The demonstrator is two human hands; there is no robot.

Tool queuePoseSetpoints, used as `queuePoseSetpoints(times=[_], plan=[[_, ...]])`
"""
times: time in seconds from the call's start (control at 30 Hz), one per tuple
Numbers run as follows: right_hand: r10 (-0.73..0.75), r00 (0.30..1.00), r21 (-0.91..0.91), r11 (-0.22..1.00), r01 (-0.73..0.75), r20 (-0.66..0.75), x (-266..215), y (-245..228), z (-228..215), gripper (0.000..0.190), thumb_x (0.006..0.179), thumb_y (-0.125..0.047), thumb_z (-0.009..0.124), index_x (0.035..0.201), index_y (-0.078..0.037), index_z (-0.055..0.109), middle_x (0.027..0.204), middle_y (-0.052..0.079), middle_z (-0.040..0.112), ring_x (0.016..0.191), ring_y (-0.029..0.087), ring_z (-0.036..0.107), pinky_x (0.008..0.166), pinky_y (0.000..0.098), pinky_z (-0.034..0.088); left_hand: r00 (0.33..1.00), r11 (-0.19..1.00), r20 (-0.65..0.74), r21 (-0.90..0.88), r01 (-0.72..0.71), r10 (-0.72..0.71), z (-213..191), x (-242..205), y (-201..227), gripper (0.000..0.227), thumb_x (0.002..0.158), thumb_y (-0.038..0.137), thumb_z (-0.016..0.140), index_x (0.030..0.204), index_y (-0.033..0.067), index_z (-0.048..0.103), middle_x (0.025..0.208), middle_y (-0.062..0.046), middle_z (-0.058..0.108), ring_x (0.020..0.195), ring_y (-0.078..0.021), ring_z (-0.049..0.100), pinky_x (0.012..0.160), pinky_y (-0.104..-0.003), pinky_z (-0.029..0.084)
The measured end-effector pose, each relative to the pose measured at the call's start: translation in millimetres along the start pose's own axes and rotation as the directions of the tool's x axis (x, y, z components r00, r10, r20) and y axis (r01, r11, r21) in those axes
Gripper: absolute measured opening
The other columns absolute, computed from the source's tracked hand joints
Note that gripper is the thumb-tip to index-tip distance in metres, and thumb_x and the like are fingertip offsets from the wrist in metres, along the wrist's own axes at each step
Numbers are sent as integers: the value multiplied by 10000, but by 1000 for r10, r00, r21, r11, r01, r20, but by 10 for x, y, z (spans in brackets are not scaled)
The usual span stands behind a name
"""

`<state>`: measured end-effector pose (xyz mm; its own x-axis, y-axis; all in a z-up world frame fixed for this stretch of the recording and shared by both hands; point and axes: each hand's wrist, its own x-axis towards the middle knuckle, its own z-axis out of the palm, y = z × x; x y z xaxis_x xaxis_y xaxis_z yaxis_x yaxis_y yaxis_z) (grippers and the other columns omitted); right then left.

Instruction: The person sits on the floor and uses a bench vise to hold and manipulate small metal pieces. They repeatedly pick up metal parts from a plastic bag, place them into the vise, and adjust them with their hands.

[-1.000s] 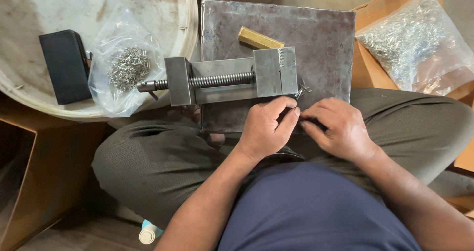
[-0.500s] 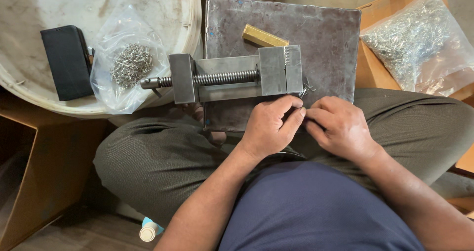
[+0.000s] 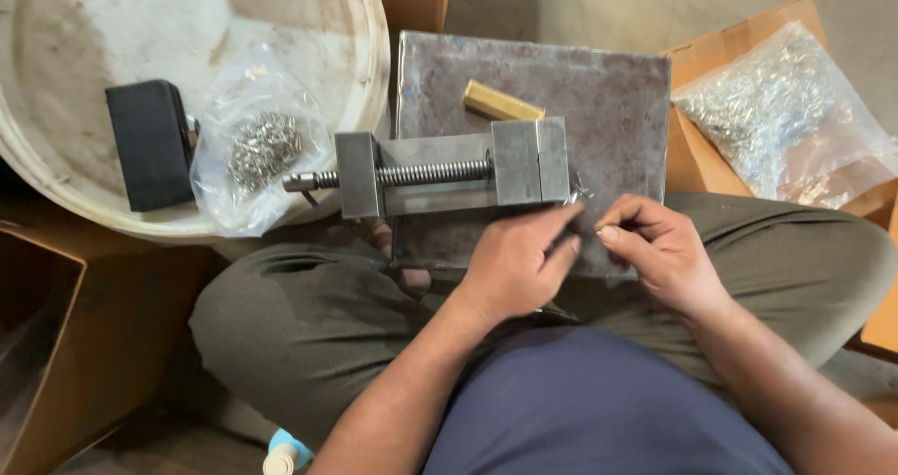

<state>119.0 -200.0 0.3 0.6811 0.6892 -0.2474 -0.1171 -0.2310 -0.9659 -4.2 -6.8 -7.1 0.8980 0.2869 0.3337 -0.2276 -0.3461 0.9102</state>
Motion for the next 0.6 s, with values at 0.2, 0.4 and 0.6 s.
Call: queuePoseSetpoints(times=[0.2,0.4,0.6], plan=[[44,997,342,937,-64,67,65,191,11,62,987,-64,643,999,-6,659,890,55,647,695,100,529,613,245,424,990,997,134,72,33,-42,-15,49,56,178,993,283,670,1038,121,729,913,-91,738,824,-318,715,718,-413,550],[144,988,444,883,-153,56,42,277,-5,63,993,-80,637,1007,-21,650,900,34,607,707,98,534,618,265,450,996,997,58,-20,72,-71,-4,18,58,242,960,303,666,1065,86,682,861,-104,699,766,-321,692,639,-414,522],[69,994,449,888,-102,88,50,297,3,66,1000,-72,647,1020,-10,655,932,44,598,726,101,532,630,271,455,998,1000,67,31,-2,0,0,30,42,194,1017,286,645,933,116,687,841,-67,704,747,-302,692,647,-404,525]])
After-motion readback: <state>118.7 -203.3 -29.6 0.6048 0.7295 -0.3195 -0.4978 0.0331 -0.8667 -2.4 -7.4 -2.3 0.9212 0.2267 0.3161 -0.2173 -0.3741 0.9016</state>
